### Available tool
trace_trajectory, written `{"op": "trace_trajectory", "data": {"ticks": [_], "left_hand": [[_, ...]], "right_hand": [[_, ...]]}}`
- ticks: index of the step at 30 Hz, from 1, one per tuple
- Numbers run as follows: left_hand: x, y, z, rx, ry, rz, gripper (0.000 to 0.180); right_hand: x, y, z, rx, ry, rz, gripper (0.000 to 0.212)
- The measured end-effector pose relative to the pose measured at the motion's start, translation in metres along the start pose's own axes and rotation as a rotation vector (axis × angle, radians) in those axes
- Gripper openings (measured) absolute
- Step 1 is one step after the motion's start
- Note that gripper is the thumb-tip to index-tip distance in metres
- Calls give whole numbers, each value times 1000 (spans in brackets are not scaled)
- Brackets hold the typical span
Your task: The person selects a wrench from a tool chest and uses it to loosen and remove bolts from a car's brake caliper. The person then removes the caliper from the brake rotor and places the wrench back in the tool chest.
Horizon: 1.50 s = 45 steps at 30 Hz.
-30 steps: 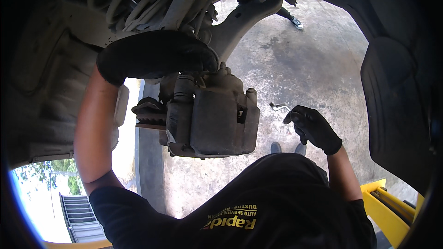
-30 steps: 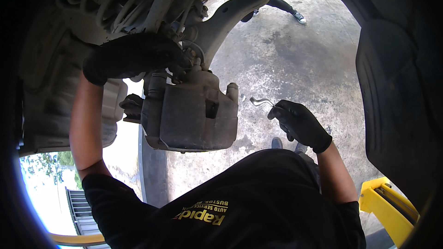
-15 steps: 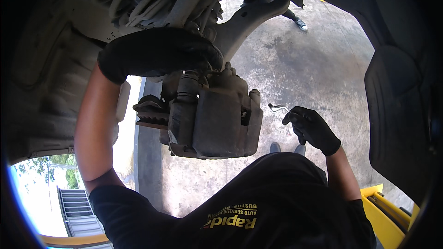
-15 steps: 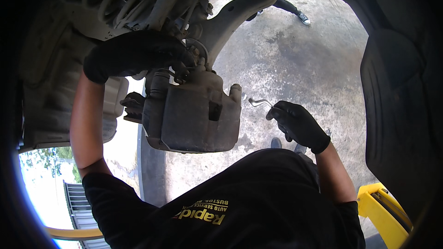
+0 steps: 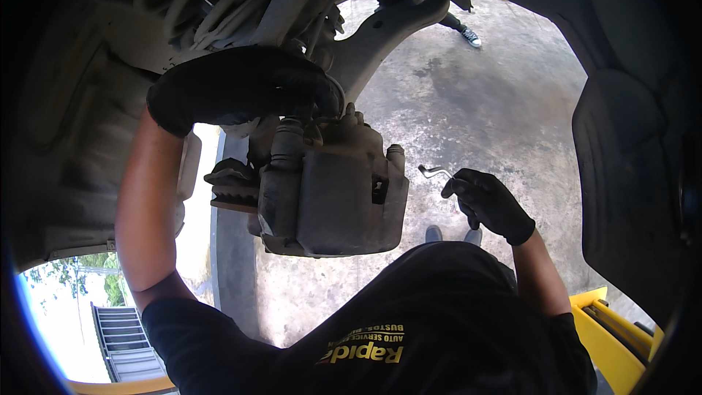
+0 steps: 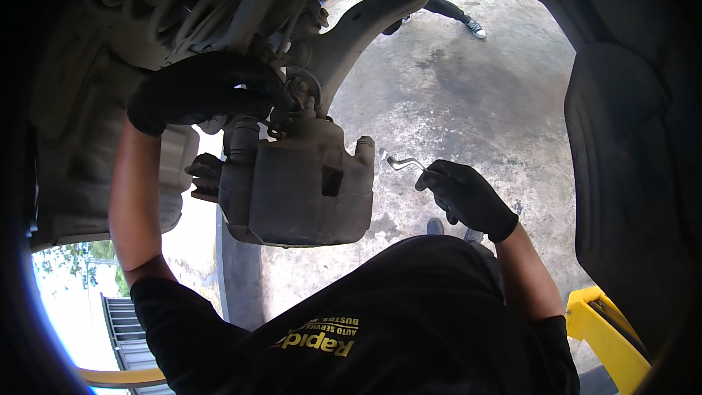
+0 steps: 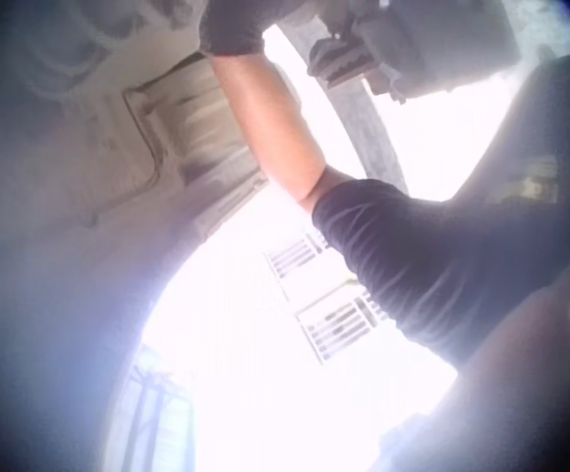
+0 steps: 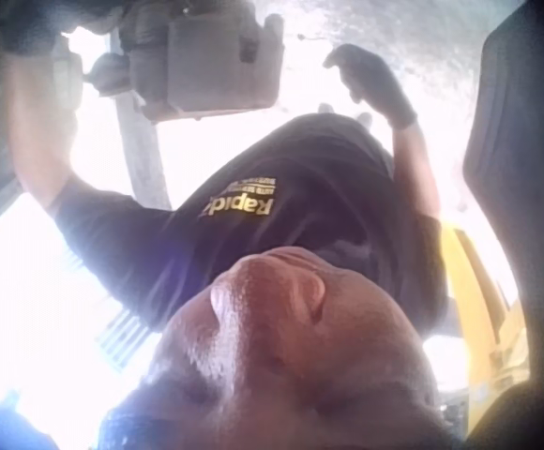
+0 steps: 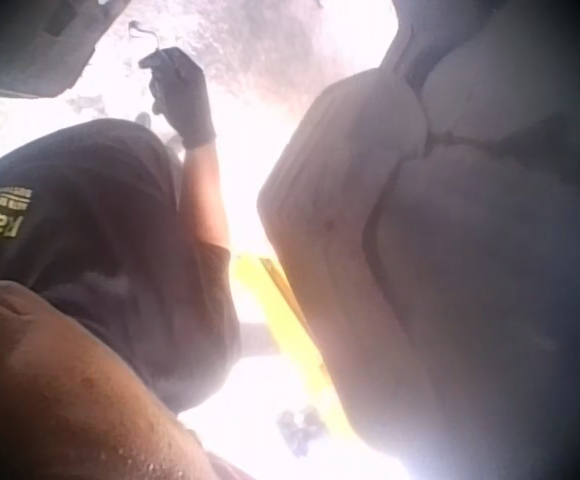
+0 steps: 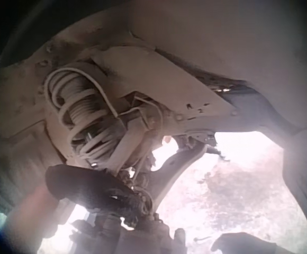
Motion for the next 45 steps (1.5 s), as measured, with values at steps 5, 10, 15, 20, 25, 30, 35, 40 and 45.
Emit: {"op": "trace_trajectory", "data": {"ticks": [5, 10, 15, 20, 25, 30, 35, 40, 45], "left_hand": [[-9, -3, 2, 25, -40, -151, 23], [-6, 0, 5, 55, 23, -10, 25], [-2, -9, -4, 164, -6, -145, 23], [-9, -16, 3, 117, -3, -334, 20], [-2, -9, 2, 57, 30, -82, 23], [2, -12, -6, 102, 8, -120, 28], [-1, -9, -3, -78, 158, 155, 29], [4, 0, -3, -302, 79, 92, 34], [-8, -11, 5, -222, 18, -24, 32]], "right_hand": [[1, -3, -1, 7, 22, 0, 28], [2, 1, -2, -32, 21, 2, 29], [-2, 0, 1, 18, -15, 7, 29], [-2, -1, 3, 47, -9, 4, 30], [-1, 0, -1, 4, 8, 24, 29], [-1, -2, -1, -7, 5, 41, 28], [-4, 0, 0, 14, -26, 78, 27], [-2, 2, -1, 10, -21, 71, 31], [-3, -2, 0, 44, -14, 41, 32]]}}
Point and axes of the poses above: each hand's wrist, its own z-axis towards the middle knuckle, its own x-axis out of the back of the hand, y = z × x, the point moved 8 cm from there along z, towards the middle knuckle, and after that the axes turned 10 degrees about -x, right-handed, at the moved point
